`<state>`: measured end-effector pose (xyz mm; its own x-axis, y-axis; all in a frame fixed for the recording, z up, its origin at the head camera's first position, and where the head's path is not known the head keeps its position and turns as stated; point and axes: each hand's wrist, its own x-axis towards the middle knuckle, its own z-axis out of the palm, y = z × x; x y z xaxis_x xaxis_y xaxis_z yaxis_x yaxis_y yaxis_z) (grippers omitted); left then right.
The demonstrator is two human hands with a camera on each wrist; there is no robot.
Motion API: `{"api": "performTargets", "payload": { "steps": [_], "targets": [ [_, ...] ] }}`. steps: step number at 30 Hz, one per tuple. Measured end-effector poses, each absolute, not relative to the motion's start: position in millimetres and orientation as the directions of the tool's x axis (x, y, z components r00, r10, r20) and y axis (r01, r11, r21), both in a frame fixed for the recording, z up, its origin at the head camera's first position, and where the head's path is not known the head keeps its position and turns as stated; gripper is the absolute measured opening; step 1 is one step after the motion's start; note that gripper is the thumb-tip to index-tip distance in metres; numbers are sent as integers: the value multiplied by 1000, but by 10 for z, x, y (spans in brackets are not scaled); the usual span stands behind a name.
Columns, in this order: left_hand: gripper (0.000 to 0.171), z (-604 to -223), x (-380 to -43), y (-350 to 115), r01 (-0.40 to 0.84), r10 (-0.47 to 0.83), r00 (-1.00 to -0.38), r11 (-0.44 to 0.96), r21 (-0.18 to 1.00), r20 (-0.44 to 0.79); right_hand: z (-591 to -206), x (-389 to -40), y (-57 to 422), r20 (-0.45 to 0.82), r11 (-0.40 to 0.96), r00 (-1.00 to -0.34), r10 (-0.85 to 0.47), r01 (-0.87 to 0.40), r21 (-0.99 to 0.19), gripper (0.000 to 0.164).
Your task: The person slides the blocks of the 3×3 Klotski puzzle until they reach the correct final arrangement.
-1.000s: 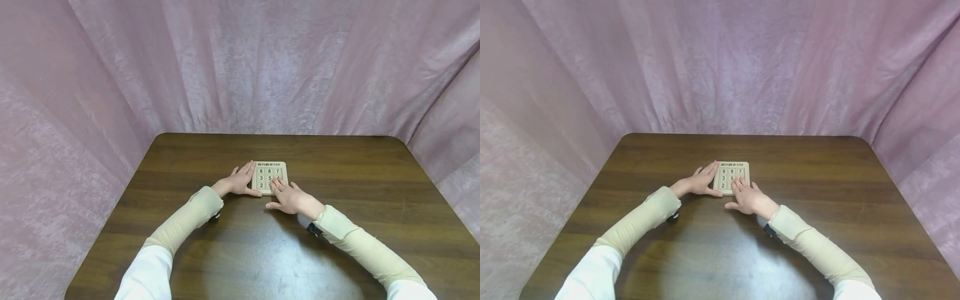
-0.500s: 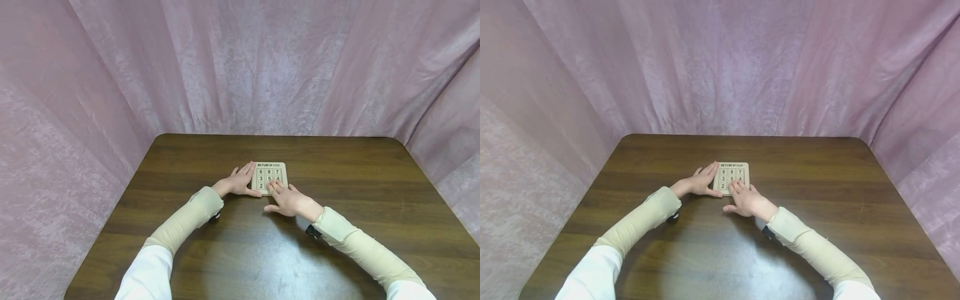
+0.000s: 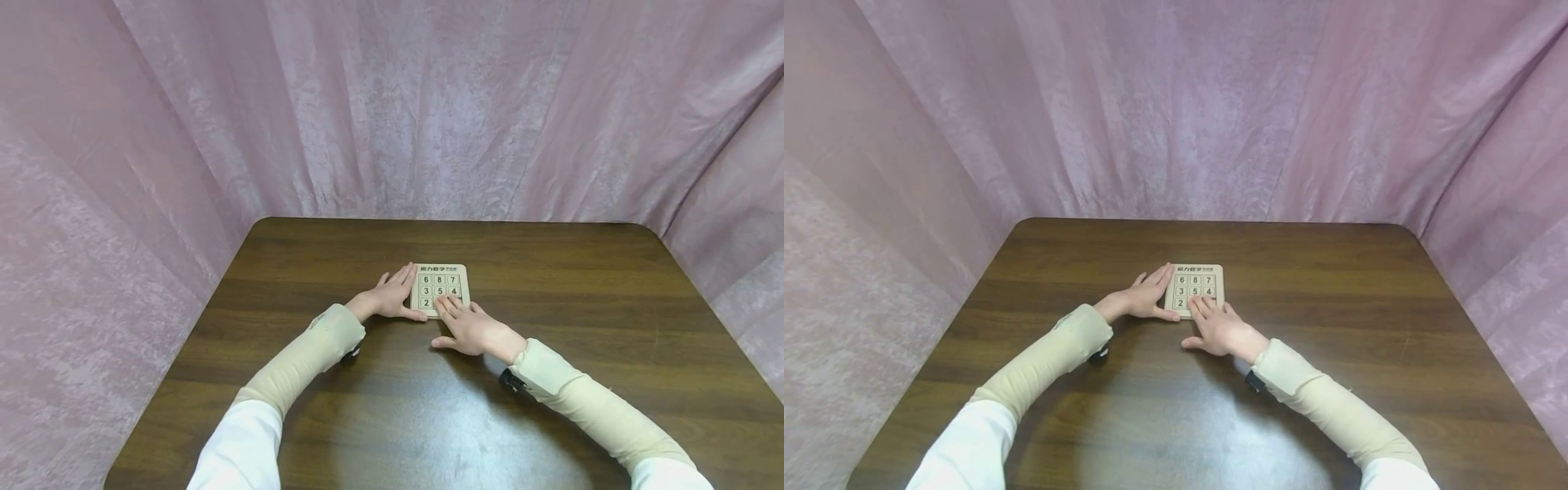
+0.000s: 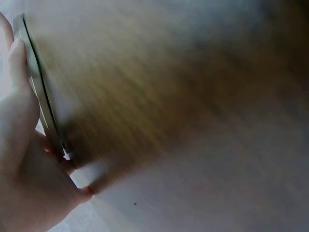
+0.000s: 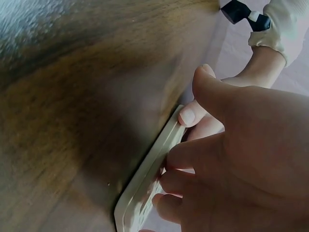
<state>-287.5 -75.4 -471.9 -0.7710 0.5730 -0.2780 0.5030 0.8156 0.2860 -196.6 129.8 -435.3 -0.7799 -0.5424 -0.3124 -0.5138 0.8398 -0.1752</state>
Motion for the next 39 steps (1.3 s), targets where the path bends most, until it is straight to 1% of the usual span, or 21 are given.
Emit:
{"api": "performTargets", "payload": {
  "steps": [16, 32, 39],
  "targets": [
    [119, -4728, -2886, -762, 512, 576, -772, 814, 276, -268, -4340, -1956, 1338, -300, 843, -788, -538, -510, -170, 84],
    [120, -4711, -2870, -761, 500, 576, -772, 811, 303, -267, -4307, -1931, 1406, -289, 845, -795, -534, -500, -187, 84],
    [120, -4707, -2871, -756, 505, 576, -771, 813, 289, -273, -4311, -1929, 1391, -294, 849, -797, -528, -496, -183, 85]
  ]
}}
